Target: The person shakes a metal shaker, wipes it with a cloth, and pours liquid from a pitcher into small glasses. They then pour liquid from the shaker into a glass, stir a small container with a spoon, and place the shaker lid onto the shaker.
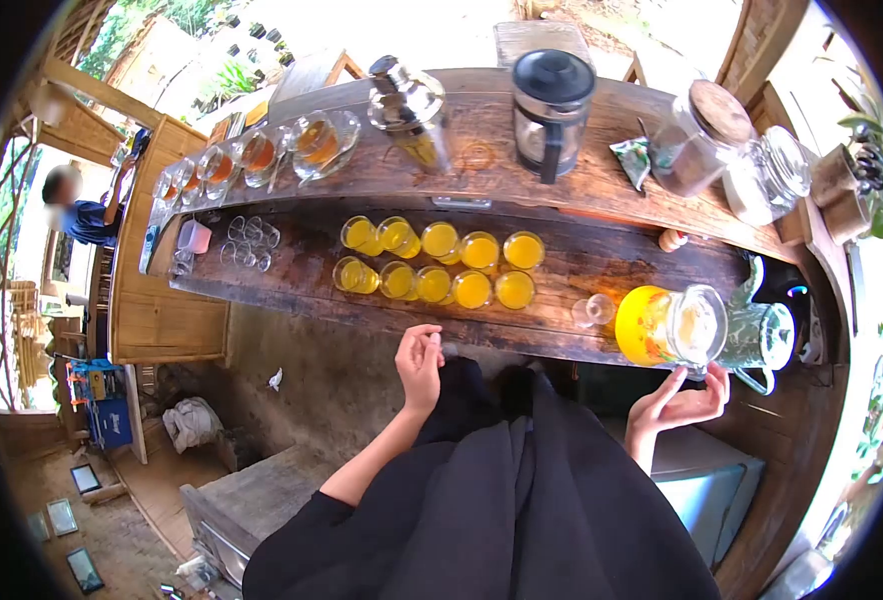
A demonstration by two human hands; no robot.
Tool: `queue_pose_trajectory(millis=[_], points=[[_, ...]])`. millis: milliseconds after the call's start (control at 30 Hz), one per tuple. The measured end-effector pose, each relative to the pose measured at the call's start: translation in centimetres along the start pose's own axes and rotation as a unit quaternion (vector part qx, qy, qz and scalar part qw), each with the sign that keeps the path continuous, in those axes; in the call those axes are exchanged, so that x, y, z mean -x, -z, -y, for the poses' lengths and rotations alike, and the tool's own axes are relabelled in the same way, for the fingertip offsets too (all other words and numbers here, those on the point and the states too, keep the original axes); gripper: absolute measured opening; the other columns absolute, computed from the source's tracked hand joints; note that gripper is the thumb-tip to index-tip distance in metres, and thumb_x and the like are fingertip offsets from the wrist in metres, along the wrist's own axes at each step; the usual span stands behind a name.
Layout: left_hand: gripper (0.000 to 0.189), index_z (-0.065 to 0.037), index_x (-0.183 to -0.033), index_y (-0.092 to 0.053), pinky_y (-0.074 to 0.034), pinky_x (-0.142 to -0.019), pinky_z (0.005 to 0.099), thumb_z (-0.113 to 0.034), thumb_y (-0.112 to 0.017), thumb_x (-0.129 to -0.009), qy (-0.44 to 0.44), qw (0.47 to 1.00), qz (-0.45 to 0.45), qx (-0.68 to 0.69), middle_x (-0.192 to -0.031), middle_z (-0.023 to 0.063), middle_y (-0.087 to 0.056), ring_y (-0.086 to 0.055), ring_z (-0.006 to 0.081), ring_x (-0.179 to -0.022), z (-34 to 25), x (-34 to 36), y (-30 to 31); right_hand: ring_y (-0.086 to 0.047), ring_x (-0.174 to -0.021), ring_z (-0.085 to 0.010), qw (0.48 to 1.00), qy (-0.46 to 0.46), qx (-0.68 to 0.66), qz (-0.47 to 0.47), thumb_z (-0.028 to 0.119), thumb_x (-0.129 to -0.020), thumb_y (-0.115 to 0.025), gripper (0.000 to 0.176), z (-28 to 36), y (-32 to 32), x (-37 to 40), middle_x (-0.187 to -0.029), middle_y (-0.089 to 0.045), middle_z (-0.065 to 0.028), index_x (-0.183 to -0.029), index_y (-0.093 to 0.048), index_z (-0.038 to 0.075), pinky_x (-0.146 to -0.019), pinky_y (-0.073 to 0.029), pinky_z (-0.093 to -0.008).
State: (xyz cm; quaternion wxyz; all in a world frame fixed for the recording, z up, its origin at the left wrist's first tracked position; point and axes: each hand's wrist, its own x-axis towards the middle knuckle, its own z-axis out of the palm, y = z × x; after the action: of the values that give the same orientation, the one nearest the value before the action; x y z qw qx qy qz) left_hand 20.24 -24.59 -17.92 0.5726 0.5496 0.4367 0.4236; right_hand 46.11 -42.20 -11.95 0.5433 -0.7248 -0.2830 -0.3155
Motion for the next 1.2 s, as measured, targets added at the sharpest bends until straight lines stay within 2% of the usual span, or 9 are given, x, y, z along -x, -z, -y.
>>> queue_pose_trajectory(millis=[67, 233, 367, 500, 533, 667, 733, 900, 1200], points=[[0.011, -0.002, -0.104, -0.060, -0.039, -0.055, 0.0197, -0.003, -0.052, -0.097, -0.002, 0.999, -0.029, -0.015, -0.075, -0.0017, -0.050, -0.046, 0.0044, -0.060, 0.3, -1.2, 2.8, -0.045, -0.112, -0.0289, 0.998, 0.031, -0.041, 0.041, 0.005, -0.086, -0.061, 0.041, 3.1, -2.0, 0.8, -0.117, -0.043, -0.0187, -0.118, -0.035, 0.004, -0.103, -0.031, -0.0473], [0.011, -0.003, -0.103, -0.060, -0.039, -0.055, 0.0209, -0.007, -0.050, -0.099, -0.014, 0.993, -0.117, -0.006, -0.075, -0.0020, -0.050, -0.047, 0.0051, -0.063, -0.2, -4.7, 9.3, -0.044, -0.111, -0.0267, 0.964, -0.049, -0.146, 0.214, 0.000, -0.084, -0.060, 0.041, 10.6, -7.4, 6.0, -0.115, -0.045, -0.0166, -0.118, -0.036, 0.004, -0.102, -0.030, -0.0437], [0.013, -0.002, -0.109, -0.058, -0.044, -0.070, 0.0226, -0.006, -0.053, -0.098, -0.062, 0.990, -0.123, -0.018, -0.083, -0.0014, -0.052, -0.051, 0.0073, -0.076, 0.9, -7.9, 14.8, -0.047, -0.107, -0.0323, 0.931, -0.009, -0.158, 0.328, 0.002, -0.075, -0.068, 0.048, 15.7, -11.3, 8.8, -0.114, -0.047, -0.0182, -0.116, -0.044, 0.004, -0.097, -0.034, -0.0437], [0.037, -0.005, -0.124, -0.050, -0.046, -0.085, 0.0290, -0.011, -0.066, -0.091, -0.033, 0.996, -0.050, -0.073, -0.105, 0.0036, -0.056, -0.054, 0.0121, -0.096, 0.5, -10.4, 18.0, -0.045, -0.110, -0.0350, 0.909, 0.023, -0.106, 0.403, 0.007, -0.074, -0.073, 0.050, 19.5, -15.2, 10.9, -0.117, -0.049, -0.0182, -0.117, -0.046, 0.005, -0.098, -0.032, -0.0466], [0.055, -0.008, -0.133, -0.046, -0.044, -0.094, 0.0344, -0.017, -0.073, -0.086, -0.012, 0.993, -0.019, -0.113, -0.119, 0.0080, -0.055, -0.054, 0.0178, -0.109, 0.2, -11.0, 18.8, -0.045, -0.110, -0.0350, 0.908, 0.024, -0.103, 0.406, 0.007, -0.074, -0.073, 0.050, 20.2, -16.1, 11.3, -0.117, -0.049, -0.0182, -0.117, -0.046, 0.005, -0.098, -0.032, -0.0466], [0.075, -0.013, -0.142, -0.042, -0.044, -0.100, 0.0384, -0.020, -0.081, -0.078, -0.025, 0.983, 0.083, -0.162, -0.137, 0.0102, -0.048, -0.050, 0.0236, -0.125, 1.4, -13.6, 19.9, -0.042, -0.121, -0.0351, 0.877, 0.080, -0.015, 0.474, 0.014, -0.070, -0.077, 0.066, 22.6, -19.6, 12.3, -0.128, -0.049, -0.0146, -0.127, -0.044, 0.006, -0.105, -0.026, -0.0509], [0.077, -0.013, -0.141, -0.044, -0.046, -0.097, 0.0368, -0.015, -0.082, -0.075, -0.019, 0.985, 0.102, -0.139, -0.136, 0.0105, -0.049, -0.051, 0.0235, -0.122, 1.8, -14.7, 19.6, -0.036, -0.132, -0.0343, 0.849, 0.117, 0.054, 0.513, 0.017, -0.067, -0.079, 0.084, 22.9, -20.9, 12.8, -0.134, -0.048, -0.0126, -0.140, -0.039, 0.008, -0.110, -0.022, -0.0536], [0.077, -0.013, -0.138, -0.048, -0.053, -0.090, 0.0360, -0.006, -0.083, -0.070, -0.030, 0.982, 0.148, -0.112, -0.129, 0.0103, -0.052, -0.054, 0.0238, -0.118, 2.3, -16.7, 18.7, -0.041, -0.128, -0.0342, 0.823, 0.139, 0.132, 0.534, 0.016, -0.065, -0.080, 0.088, 22.0, -23.6, 14.3, -0.123, -0.055, -0.0135, -0.141, -0.038, 0.009, -0.110, -0.022, -0.0547], [0.067, -0.010, -0.133, -0.052, -0.054, -0.093, 0.0358, -0.005, -0.081, -0.073, -0.021, 0.978, 0.183, -0.102, -0.130, 0.0090, -0.053, -0.056, 0.0227, -0.119, 2.7, -17.3, 18.6, -0.054, -0.110, -0.0290, 0.851, 0.057, 0.056, 0.520, 0.012, -0.064, -0.080, 0.085, 22.5, -24.4, 15.6, -0.120, -0.058, -0.0118, -0.138, -0.040, 0.009, -0.099, -0.031, -0.0502]])
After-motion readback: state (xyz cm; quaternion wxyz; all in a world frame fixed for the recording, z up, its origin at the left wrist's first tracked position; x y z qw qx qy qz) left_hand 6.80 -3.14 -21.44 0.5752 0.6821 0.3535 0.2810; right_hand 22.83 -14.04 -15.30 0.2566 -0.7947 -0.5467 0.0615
